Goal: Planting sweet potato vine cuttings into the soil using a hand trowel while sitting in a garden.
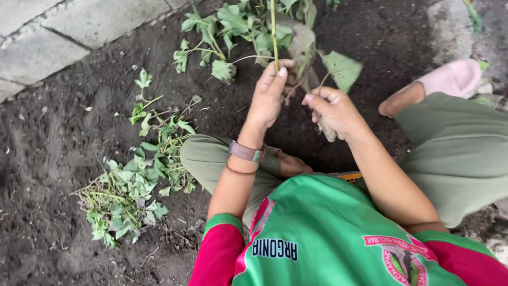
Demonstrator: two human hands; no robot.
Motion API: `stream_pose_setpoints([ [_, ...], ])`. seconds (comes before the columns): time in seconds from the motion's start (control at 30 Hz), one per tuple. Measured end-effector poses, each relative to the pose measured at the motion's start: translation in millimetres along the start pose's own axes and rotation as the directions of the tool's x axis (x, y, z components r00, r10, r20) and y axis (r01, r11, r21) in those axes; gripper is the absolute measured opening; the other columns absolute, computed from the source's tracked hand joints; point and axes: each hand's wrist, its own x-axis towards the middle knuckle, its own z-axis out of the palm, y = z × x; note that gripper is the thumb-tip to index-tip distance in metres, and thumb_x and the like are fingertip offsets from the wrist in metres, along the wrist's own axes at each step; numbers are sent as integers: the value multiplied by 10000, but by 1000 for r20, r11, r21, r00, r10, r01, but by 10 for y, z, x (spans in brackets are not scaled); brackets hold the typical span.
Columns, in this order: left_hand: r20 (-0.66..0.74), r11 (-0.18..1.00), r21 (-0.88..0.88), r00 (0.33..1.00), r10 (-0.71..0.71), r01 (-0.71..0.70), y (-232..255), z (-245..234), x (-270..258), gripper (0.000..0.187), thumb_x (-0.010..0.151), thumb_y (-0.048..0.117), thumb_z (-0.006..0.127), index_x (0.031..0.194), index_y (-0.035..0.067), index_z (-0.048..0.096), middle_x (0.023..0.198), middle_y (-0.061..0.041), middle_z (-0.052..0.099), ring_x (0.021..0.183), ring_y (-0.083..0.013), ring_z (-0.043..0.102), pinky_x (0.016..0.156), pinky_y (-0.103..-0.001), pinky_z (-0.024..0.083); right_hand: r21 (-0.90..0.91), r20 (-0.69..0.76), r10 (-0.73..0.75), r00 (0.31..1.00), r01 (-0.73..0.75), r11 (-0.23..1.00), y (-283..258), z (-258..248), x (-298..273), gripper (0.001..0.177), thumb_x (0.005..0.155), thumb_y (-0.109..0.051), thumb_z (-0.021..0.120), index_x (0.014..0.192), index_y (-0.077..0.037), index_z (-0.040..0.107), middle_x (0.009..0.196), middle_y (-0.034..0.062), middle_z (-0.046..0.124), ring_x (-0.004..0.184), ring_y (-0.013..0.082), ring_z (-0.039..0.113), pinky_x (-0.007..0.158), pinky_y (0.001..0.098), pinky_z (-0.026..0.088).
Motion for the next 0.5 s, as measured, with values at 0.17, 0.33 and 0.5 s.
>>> stream_pose_setpoints([
  [0.17,55,962,-174,978,-202,209,180,132,3,340,956,325,350,1135,66,479,651,5,375,513,-82,379,368,-169,294,86,-129,11,992,0,996,20,-442,137,185,893,-220,545,898,-36,563,697,79,503,470,121,542,287,222,449],
  [0.33,60,932,-234,961,-271,278,42,268,-56,324,963,313,317,1183,93,405,669,2,371,565,-89,399,453,-184,304,98,-169,22,985,-6,995,-10,-487,131,209,892,-249,554,923,-43,566,706,83,488,479,133,534,292,237,442],
  [0.5,-24,964,-104,969,-247,243,-64,347,-111,92,889,174,478,929,93,495,639,9,411,510,-87,416,426,-185,316,-16,-152,-147,978,146,989,7,-270,114,162,849,-189,616,835,-46,542,705,-43,419,534,74,512,398,185,438],
])
